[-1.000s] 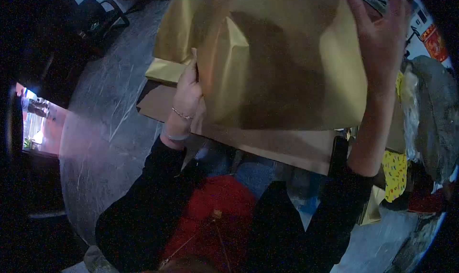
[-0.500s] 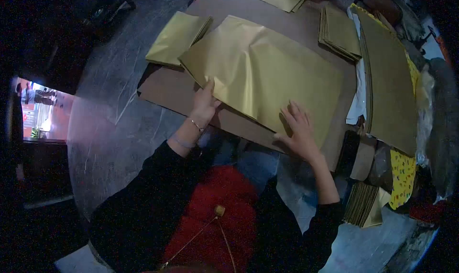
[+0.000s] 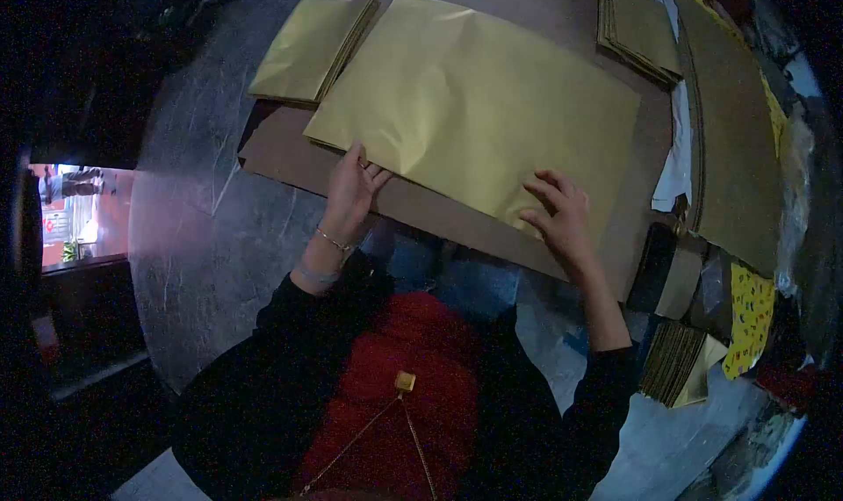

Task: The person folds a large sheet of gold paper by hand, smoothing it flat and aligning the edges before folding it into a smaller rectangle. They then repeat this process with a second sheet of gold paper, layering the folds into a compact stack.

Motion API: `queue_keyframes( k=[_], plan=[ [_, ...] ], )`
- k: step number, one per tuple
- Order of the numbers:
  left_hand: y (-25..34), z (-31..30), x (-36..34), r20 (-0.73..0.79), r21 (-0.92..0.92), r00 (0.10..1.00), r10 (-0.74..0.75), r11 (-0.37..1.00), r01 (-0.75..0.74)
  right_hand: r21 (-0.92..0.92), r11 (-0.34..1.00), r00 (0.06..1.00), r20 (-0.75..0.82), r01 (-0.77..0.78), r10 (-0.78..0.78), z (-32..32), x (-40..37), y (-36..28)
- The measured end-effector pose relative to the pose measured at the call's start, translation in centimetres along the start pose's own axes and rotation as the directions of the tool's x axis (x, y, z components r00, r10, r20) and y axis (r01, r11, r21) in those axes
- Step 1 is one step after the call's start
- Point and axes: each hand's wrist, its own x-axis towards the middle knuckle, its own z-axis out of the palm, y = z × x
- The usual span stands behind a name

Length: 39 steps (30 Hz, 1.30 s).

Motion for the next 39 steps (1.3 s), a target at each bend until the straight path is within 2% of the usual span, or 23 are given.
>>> queue_keyframes(
  k=[4, 7, 10, 14, 16, 18, 20, 21, 24, 25, 26, 27, 28, 29, 30, 31, 32, 33, 34, 35, 37, 39],
  plan=[
    [0.0, 0.1, 0.0, 0.023, -0.009, 1.0, 0.014, 1.0, -0.014, 0.198, 0.973, 0.993, 0.003, -0.117, 0.119, 0.1, 0.2, -0.7],
    [-0.2, -0.1, -0.1, 0.028, 0.002, 0.999, 0.029, 1.0, -0.029, 0.127, 0.99, 0.993, -0.086, -0.068, 0.079, 0.9, 0.5, 0.2],
    [-0.2, -0.1, -0.3, 0.04, 0.001, 0.998, 0.04, 0.999, -0.04, 0.022, 0.999, 0.995, -0.096, -0.028, 0.03, 0.8, 0.9, 0.4],
    [0.0, 0.1, -0.7, 0.062, 0.007, 0.996, 0.066, 0.998, -0.067, -0.023, 0.999, 0.995, -0.085, -0.044, 0.042, 0.0, 1.0, -1.0],
    [-0.2, 0.3, -0.9, 0.059, -0.037, 0.995, 0.084, 0.996, -0.082, 0.346, 0.915, 0.97, -0.054, -0.206, 0.239, -0.3, 1.6, -1.1],
    [-0.1, 0.5, -0.9, 0.056, -0.08, 0.993, 0.103, 0.992, -0.099, 0.502, 0.844, 0.964, -0.069, -0.188, 0.255, -1.1, 2.8, -0.3],
    [0.0, 0.8, -0.9, 0.007, -0.025, 0.995, 0.099, 0.995, -0.099, 0.312, 0.939, 0.967, -0.157, -0.145, 0.202, -5.3, 4.5, -5.0],
    [0.0, 0.9, -1.0, 0.014, -0.025, 0.995, 0.098, 0.995, -0.097, 0.28, 0.952, 0.963, -0.195, -0.127, 0.186, -6.8, 5.4, -6.0],
    [0.3, 0.8, -1.4, -0.017, 0.108, 0.996, 0.088, 0.99, -0.086, 0.106, 0.994, 0.947, -0.317, -0.02, 0.052, -10.6, 9.4, -6.5],
    [-0.3, 0.2, -1.2, 0.067, -0.064, 0.986, 0.153, 0.987, -0.149, 0.04, 0.999, 0.931, -0.366, 0.035, -0.018, -11.7, 10.4, -7.8],
    [-0.4, -0.1, -1.4, 0.078, -0.066, 0.986, 0.151, 0.987, -0.146, -0.026, 0.996, 0.909, -0.407, 0.085, -0.089, -12.8, 11.4, -9.5],
    [-0.4, -0.4, -1.6, 0.038, -0.033, 0.983, 0.178, 0.984, -0.177, -0.033, 0.996, 0.904, -0.417, 0.083, -0.089, -14.2, 12.9, -10.2],
    [-0.4, -0.5, -1.7, 0.002, 0.001, 0.978, 0.209, 0.978, -0.209, -0.074, 0.997, 0.933, -0.356, 0.029, -0.054, -15.6, 14.3, -10.6],
    [-0.8, -0.6, -1.8, -0.104, 0.131, 0.949, 0.297, 0.95, -0.282, -0.121, 0.993, 0.956, -0.293, -0.018, -0.018, -16.9, 15.7, -11.0],
    [-0.9, 0.0, -2.6, -0.089, 0.127, 0.95, 0.299, 0.949, -0.287, -0.174, 0.985, 0.961, -0.275, -0.017, -0.032, -18.1, 17.2, -11.4],
    [-0.8, 1.2, -3.9, -0.098, 0.501, 0.825, 0.556, 0.744, -0.442, -0.212, 0.977, 0.961, -0.271, -0.007, -0.052, -19.1, 18.2, -11.7],
    [-0.2, 2.3, -4.4, 0.0, 0.789, 0.647, 0.763, 0.397, -0.468, -0.248, 0.969, 0.959, -0.275, 0.001, -0.071, -20.1, 19.1, -12.2],
    [0.9, 2.9, -3.9, 0.349, 0.817, 0.541, 0.765, 0.035, -0.576, -0.276, 0.961, 0.958, -0.275, 0.006, -0.085, -21.1, 19.9, -12.6],
    [2.2, 4.5, -2.7, 0.547, 0.71, 0.536, 0.643, -0.017, -0.704, -0.296, 0.955, 0.958, -0.271, 0.009, -0.093, -22.0, 20.6, -12.9],
    [3.5, 6.5, -0.6, 0.719, 0.579, 0.486, 0.496, -0.04, -0.815, -0.313, 0.95, 0.958, -0.268, 0.011, -0.099, -22.7, 21.3, -13.2],
    [4.1, 10.5, 5.9, 0.911, 0.369, 0.323, 0.256, -0.157, -0.916, -0.341, 0.94, 0.959, -0.264, 0.011, -0.107, -24.0, 22.5, -13.4],
    [4.5, 14.3, 11.9, 0.894, 0.447, 0.446, 0.042, -0.132, -0.885, -0.362, 0.932, 0.957, -0.266, 0.01, -0.113, -24.9, 23.1, -13.3]
  ],
)
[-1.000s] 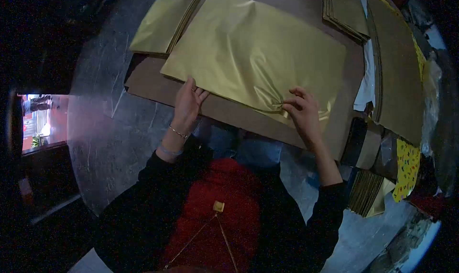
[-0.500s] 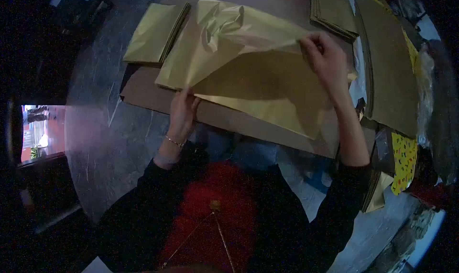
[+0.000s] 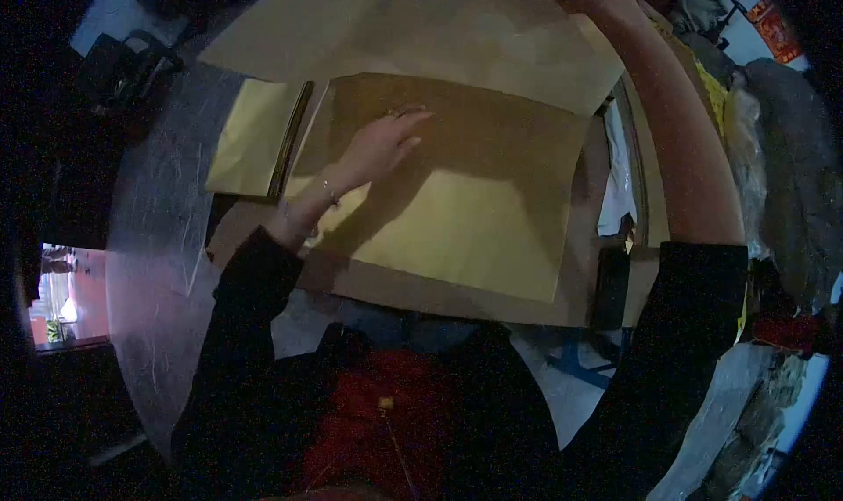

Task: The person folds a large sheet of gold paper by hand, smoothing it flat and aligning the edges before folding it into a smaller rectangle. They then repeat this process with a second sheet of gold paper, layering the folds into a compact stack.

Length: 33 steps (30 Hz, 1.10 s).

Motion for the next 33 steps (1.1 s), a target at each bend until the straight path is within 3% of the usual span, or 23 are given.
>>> queue_keyframes(
  k=[1, 3, 4, 6, 9, 16, 19, 21, 22, 24, 25, 28, 29, 32, 33],
  plan=[
    [-2.4, 0.6, 2.5, -0.009, 0.001, 1.0, 0.014, 1.0, -0.014, -0.01, 1.0, 1.0, -0.005, 0.002, -0.002, -0.2, 0.4, 0.3],
    [-5.9, 1.5, 7.0, -0.095, 0.335, 0.973, 0.21, 0.927, -0.167, -0.027, 1.0, 1.0, -0.01, 0.0, -0.001, -0.8, 1.3, 0.7],
    [-6.4, 1.4, 8.6, -0.099, 0.335, 0.97, 0.222, 0.926, -0.177, -0.031, 1.0, 1.0, -0.01, 0.003, -0.003, -1.0, 1.7, 1.0],
    [-6.5, 1.7, 11.3, 0.064, 0.359, 0.983, -0.172, 0.923, 0.138, -0.044, 0.999, 1.0, -0.011, 0.001, -0.002, -1.7, 2.2, 1.7],
    [-8.0, 2.8, 11.6, 0.01, 0.379, 0.999, -0.038, 0.925, 0.031, -0.051, 0.999, 1.0, -0.02, 0.001, -0.002, -1.9, 2.7, 2.3],
    [-10.8, 4.3, 13.5, 0.01, 0.423, 1.0, 0.005, 0.906, -0.009, -0.063, 0.998, 0.999, -0.041, 0.015, -0.018, -1.3, 3.7, 3.2],
    [-10.1, 3.4, 13.7, 0.074, 0.382, 0.996, 0.043, 0.922, -0.068, -0.068, 0.997, 0.998, -0.055, 0.028, -0.032, -1.2, 4.1, 3.2],
    [-8.6, 1.5, 13.8, 0.305, 0.062, 0.952, -0.009, 0.998, -0.01, -0.069, 0.997, 0.997, -0.072, 0.036, -0.041, -1.5, 4.5, 3.2],
    [-8.3, 1.3, 13.4, 0.306, 0.066, 0.952, -0.02, 0.998, 0.0, -0.072, 0.996, 0.995, -0.082, 0.043, -0.049, -1.7, 4.8, 3.1],
    [-7.1, 0.6, 12.1, 0.288, -0.234, 0.951, 0.108, 0.971, -0.039, -0.085, 0.995, 0.992, -0.109, 0.058, -0.067, -2.3, 5.1, 2.8],
    [-5.3, -1.0, 11.7, 0.364, -0.195, 0.923, 0.124, 0.979, -0.055, -0.092, 0.994, 0.99, -0.12, 0.065, -0.076, -2.7, 5.3, 2.5],
    [-5.1, -1.3, 11.2, 0.345, -0.234, 0.925, 0.156, 0.969, -0.076, -0.117, 0.99, 0.982, -0.159, 0.081, -0.099, -3.9, 4.9, 1.8],
    [-5.2, -1.4, 11.2, 0.375, -0.249, 0.922, 0.099, 0.968, -0.002, -0.126, 0.988, 0.98, -0.168, 0.086, -0.107, -4.5, 4.8, 1.6],
    [-6.2, -0.9, 11.8, 0.38, -0.159, 0.924, 0.032, 0.987, 0.031, -0.156, 0.984, 0.971, -0.203, 0.092, -0.123, -6.3, 3.6, 1.2],
    [-7.5, 0.3, 12.1, 0.301, -0.086, 0.949, 0.091, 0.994, -0.068, -0.167, 0.98, 0.966, -0.216, 0.106, -0.141, -7.1, 3.5, 1.2]
  ],
)
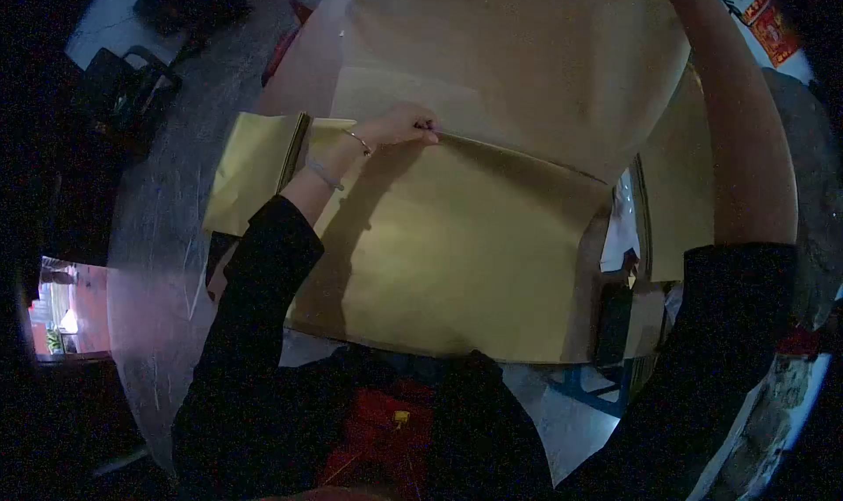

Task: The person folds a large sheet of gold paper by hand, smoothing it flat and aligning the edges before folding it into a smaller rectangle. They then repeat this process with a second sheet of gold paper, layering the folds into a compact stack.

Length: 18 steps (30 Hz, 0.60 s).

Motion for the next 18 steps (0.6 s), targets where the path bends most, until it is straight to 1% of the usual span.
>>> queue_keyframes(
  k=[1, 3, 4, 5, 7, 9, 11, 12, 14, 15, 17, 18],
  plan=[
    [0.2, -0.2, -0.2, -0.003, 0.003, 1.0, 0.007, 1.0, -0.007, -0.013, 1.0, 1.0, -0.014, -0.003, 0.003, -0.9, -0.6, -0.1],
    [0.3, 0.1, -0.7, 0.015, -0.169, 0.993, -0.12, 0.978, 0.12, -0.035, 0.999, 0.999, -0.043, 0.002, -0.003, -2.7, -1.5, -0.1],
    [-0.4, 0.5, -0.4, -0.068, -0.071, 0.997, -0.045, 0.997, 0.04, -0.045, 0.999, 0.998, -0.06, 0.003, -0.006, -3.6, -2.0, 0.0],
    [-0.9, 0.9, -0.2, -0.064, -0.075, 0.997, -0.036, 0.997, 0.031, -0.058, 0.998, 0.997, -0.079, 0.004, -0.008, -4.6, -2.6, 0.1],
    [-1.6, 1.3, 0.2, -0.078, 0.011, 0.997, -0.019, 1.0, 0.02, -0.083, 0.997, 0.993, -0.117, 0.003, -0.013, -7.1, -4.0, 0.4],
    [-0.8, 1.1, -0.3, -0.09, -0.026, 0.996, 0.001, 1.0, -0.003, -0.123, 0.992, 0.987, -0.159, -0.006, -0.013, -9.8, -5.6, 0.7],
    [-1.6, 1.9, 0.6, -0.078, 0.029, 0.993, -0.085, 0.996, 0.088, -0.154, 0.988, 0.98, -0.199, -0.018, -0.013, -12.1, -7.3, 0.9],
    [-1.3, 1.8, 0.8, -0.073, 0.029, 0.995, -0.069, 0.997, 0.072, -0.17, 0.985, 0.976, -0.219, -0.028, -0.01, -13.2, -8.2, 1.0],
    [-1.8, 1.7, 1.0, -0.089, 0.176, 0.995, -0.04, 0.983, 0.055, -0.205, 0.978, 0.965, -0.261, -0.038, -0.017, -14.9, -10.3, 1.2],
    [-1.5, 1.8, 1.0, -0.088, 0.178, 0.996, -0.027, 0.983, 0.043, -0.22, 0.974, 0.959, -0.281, -0.047, -0.017, -16.1, -11.3, 1.4],
    [-0.9, 1.7, 1.2, -0.102, 0.279, 0.992, -0.068, 0.956, 0.094, -0.257, 0.964, 0.946, -0.324, -0.072, -0.016, -18.3, -13.6, 1.6],
    [-1.5, 1.9, 1.6, -0.103, 0.284, 0.993, -0.052, 0.956, 0.08, -0.275, 0.957, 0.937, -0.349, -0.088, -0.014, -19.3, -14.6, 1.7]
  ],
)
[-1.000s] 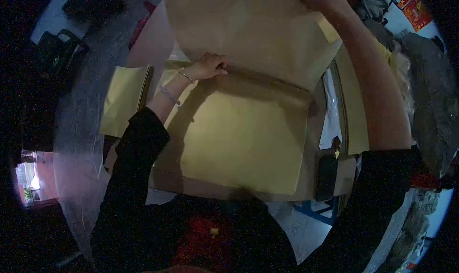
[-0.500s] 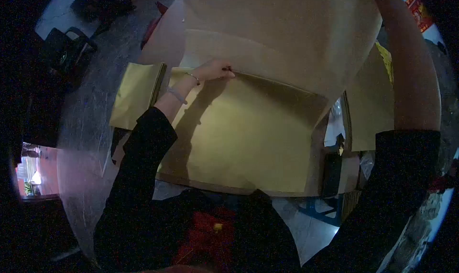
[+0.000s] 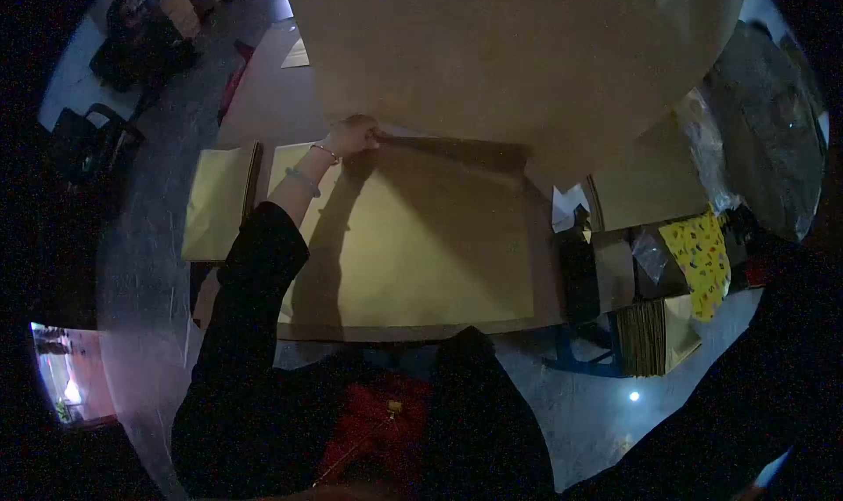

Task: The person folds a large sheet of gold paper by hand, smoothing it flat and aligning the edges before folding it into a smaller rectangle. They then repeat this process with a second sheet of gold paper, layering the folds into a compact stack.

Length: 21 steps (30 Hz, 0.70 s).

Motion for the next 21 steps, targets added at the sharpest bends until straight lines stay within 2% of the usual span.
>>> queue_keyframes(
  k=[2, 3, 4, 5, 6, 7, 8, 9, 11, 12, 13, 15, 18, 21],
  plan=[
    [-1.0, 2.0, 1.6, -0.102, 0.16, 0.985, 0.14, 0.98, -0.123, -0.032, 0.999, 0.999, -0.046, -0.013, 0.012, -2.6, -1.3, 1.0],
    [0.9, 1.1, 1.9, -0.108, 0.16, 0.982, 0.156, 0.977, -0.138, -0.06, 0.998, 0.998, -0.062, -0.024, 0.02, -4.0, -2.0, 1.4],
    [3.8, -0.5, 1.7, -0.153, -0.482, 0.982, -0.112, 0.876, 0.025, -0.08, 0.996, 0.996, -0.082, -0.033, 0.027, -5.2, -2.8, 1.8],
    [5.8, -2.2, 1.4, -0.014, -0.918, 0.939, -0.343, 0.377, 0.124, -0.091, 0.995, 0.994, -0.106, -0.038, 0.028, -6.4, -3.5, 2.2],
    [6.5, -3.1, 1.9, -0.013, -0.917, 0.943, -0.332, 0.38, 0.122, -0.103, 0.993, 0.993, -0.116, -0.048, 0.036, -7.3, -4.3, 2.7],
    [7.1, -4.1, 2.4, 0.114, -0.984, 0.955, -0.273, 0.099, 0.146, -0.112, 0.992, 0.99, -0.138, -0.058, 0.042, -8.3, -5.2, 3.2],
    [7.2, -4.4, 3.0, 0.223, -0.964, 0.958, -0.179, -0.188, 0.189, -0.129, 0.989, 0.986, -0.16, -0.074, 0.053, -9.2, -5.9, 3.6],
    [7.5, -4.5, 3.4, 0.225, -0.964, 0.96, -0.17, -0.182, 0.194, -0.133, 0.988, 0.982, -0.178, -0.083, 0.058, -10.2, -6.7, 4.2],
    [8.2, -4.0, 4.9, 0.078, -0.873, 0.951, -0.3, -0.481, -0.08, -0.155, 0.983, 0.976, -0.209, -0.095, 0.061, -12.4, -8.2, 4.7],
    [6.9, -3.8, 6.3, 0.083, -0.875, 0.956, -0.281, -0.48, -0.065, -0.166, 0.981, 0.971, -0.229, -0.104, 0.064, -13.2, -8.7, 5.1],
    [5.0, -3.7, 8.4, 0.178, -0.726, 0.974, -0.138, -0.686, 0.036, -0.178, 0.977, 0.967, -0.248, -0.113, 0.067, -14.0, -9.1, 5.4],
    [6.9, -3.8, 10.6, 0.025, -0.729, 0.991, -0.134, -0.68, -0.074, -0.199, 0.971, 0.957, -0.282, -0.133, 0.073, -15.9, -9.8, 5.8],
    [9.5, -4.8, 13.8, 0.127, -0.731, 0.99, -0.054, -0.68, 0.057, -0.233, 0.961, 0.939, -0.339, -0.146, 0.06, -18.4, -10.9, 6.2],
    [14.6, -5.9, 16.9, 0.052, -0.799, 0.997, -0.052, -0.602, 0.011, -0.255, 0.955, 0.921, -0.387, -0.149, 0.04, -20.3, -12.2, 6.6]
  ],
)
